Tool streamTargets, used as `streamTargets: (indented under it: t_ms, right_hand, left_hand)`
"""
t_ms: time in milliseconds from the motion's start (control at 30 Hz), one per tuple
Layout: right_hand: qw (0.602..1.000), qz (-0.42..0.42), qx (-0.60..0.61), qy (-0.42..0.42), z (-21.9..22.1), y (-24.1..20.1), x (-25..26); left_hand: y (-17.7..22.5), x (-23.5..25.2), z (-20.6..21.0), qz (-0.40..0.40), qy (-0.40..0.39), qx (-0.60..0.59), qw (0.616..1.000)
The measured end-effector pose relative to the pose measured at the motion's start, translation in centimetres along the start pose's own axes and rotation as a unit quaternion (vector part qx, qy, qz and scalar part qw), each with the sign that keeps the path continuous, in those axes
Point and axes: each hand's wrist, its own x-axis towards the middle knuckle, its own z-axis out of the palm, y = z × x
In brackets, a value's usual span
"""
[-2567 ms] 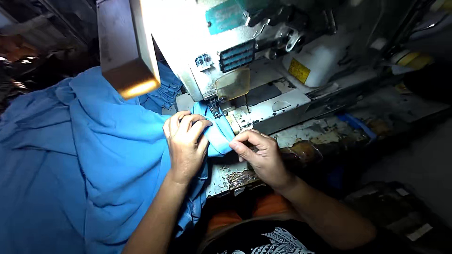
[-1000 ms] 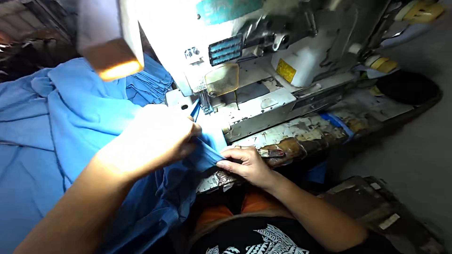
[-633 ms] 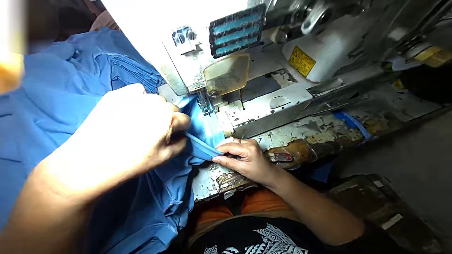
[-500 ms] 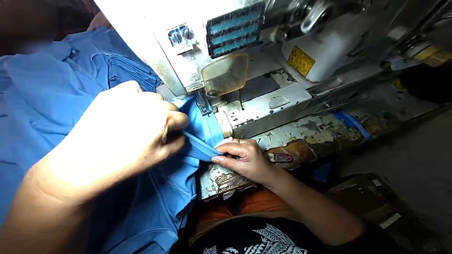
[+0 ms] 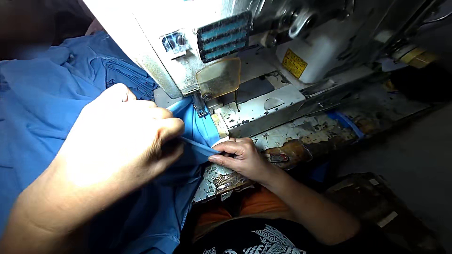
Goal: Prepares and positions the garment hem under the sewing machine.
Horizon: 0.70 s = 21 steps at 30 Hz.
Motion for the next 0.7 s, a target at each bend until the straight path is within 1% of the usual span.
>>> streamTargets:
  t_ms: [167, 300, 433, 533, 700]
  right_hand:
    - [1.000, 0.002, 0.013, -0.004, 0.0, 0.2, 0.0]
    - [1.000, -0.008, 0.017, 0.004, 0.0, 0.2, 0.1]
    - [1.000, -0.004, 0.024, 0.005, 0.1, 0.2, 0.1]
    - [0.999, -0.006, 0.031, 0.009, 0.1, 0.0, 0.1]
    - [1.000, -0.014, 0.024, 0.014, -0.1, -0.3, 0.5]
  left_hand:
    - [-0.2, 0.2, -0.1, -0.015, -0.021, 0.011, 1.000]
    - [0.8, -0.1, -0.3, 0.010, 0.001, 0.014, 1.000]
    - [0.5, -0.1, -0.2, -0.007, -0.004, 0.020, 1.000]
    - [1.1, -0.3, -0.4, 0.002, 0.001, 0.008, 1.000]
    - [1.0, -0.3, -0.8, 0.003, 0.012, 0.026, 1.000]
